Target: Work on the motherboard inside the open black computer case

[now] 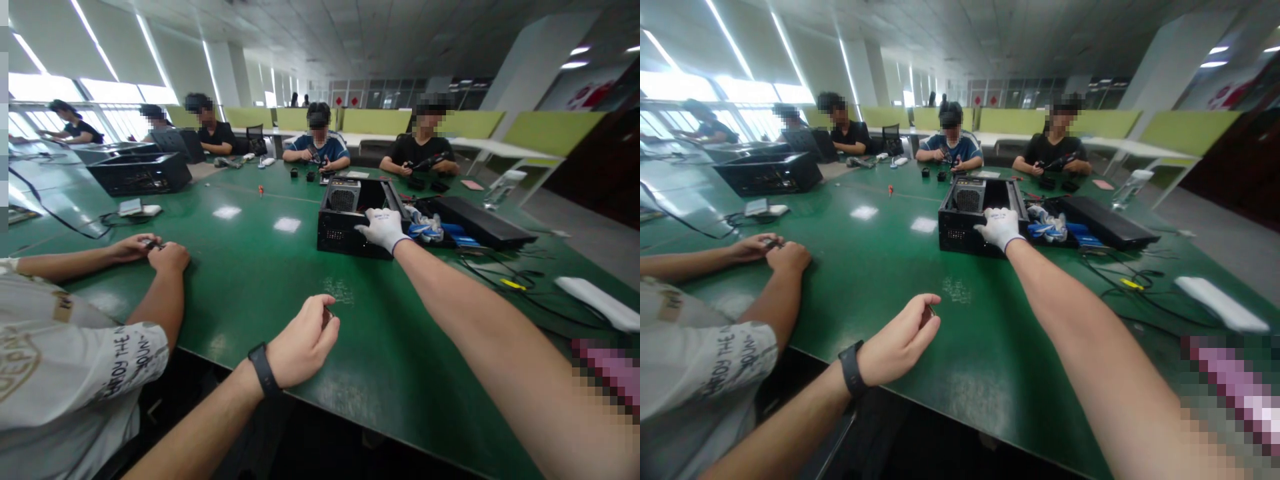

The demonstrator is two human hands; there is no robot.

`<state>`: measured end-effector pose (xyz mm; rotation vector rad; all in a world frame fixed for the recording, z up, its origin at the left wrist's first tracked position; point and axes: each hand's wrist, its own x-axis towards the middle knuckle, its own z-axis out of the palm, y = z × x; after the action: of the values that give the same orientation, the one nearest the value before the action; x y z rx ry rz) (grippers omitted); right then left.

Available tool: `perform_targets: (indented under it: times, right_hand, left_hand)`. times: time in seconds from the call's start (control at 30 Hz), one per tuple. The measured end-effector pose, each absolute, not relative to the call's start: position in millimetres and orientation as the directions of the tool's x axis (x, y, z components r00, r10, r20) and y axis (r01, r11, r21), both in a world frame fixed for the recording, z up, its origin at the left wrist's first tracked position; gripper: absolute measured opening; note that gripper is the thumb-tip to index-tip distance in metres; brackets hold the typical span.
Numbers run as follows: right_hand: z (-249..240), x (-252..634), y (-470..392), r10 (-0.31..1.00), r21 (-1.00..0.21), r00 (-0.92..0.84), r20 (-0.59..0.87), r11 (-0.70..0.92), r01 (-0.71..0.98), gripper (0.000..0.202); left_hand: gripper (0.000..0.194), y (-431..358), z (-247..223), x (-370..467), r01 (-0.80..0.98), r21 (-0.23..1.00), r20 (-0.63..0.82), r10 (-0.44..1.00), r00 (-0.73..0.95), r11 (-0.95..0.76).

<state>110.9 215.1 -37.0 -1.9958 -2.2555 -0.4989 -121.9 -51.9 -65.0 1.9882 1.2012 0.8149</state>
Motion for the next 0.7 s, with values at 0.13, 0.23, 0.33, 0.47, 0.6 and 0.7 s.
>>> perform_targets:
  times: [0.13,0.23,0.33,0.47,0.6,0.7]
  right_hand:
    - [-39.1,109.7,172.4,0.940,0.174,-0.175,0.292,0.127,0.976,0.055]
    - [-42.3,109.0,127.8,0.930,0.172,-0.199,0.308,0.152,0.973,0.055]
    - [-44.6,108.3,76.9,0.921,0.175,-0.215,0.325,0.165,0.971,0.052]
    - [-44.0,109.1,9.4,0.905,0.184,-0.243,0.349,0.188,0.965,0.046]
    - [-40.9,112.5,-50.4,0.896,0.189,-0.271,0.352,0.215,0.958,0.041]
    - [-38.5,115.0,-90.1,0.893,0.185,-0.287,0.346,0.235,0.954,0.039]
  left_hand:
    - [0.041,-42.1,-42.7,-123.9,0.531,0.715,0.297,0.886,0.358,-0.454]
    - [0.043,-33.3,-20.9,-119.4,0.528,0.684,0.380,0.864,0.331,-0.503]
    - [0.043,-26.7,-1.7,-109.7,0.557,0.630,0.436,0.840,0.322,-0.541]
    - [0.037,-23.2,13.7,-91.9,0.668,0.481,0.454,0.813,0.365,-0.568]
    - [0.036,-18.8,18.1,-73.4,0.775,0.305,0.334,0.825,0.457,-0.553]
    - [0.040,-11.8,19.3,-60.1,0.827,0.162,0.180,0.841,0.511,-0.538]
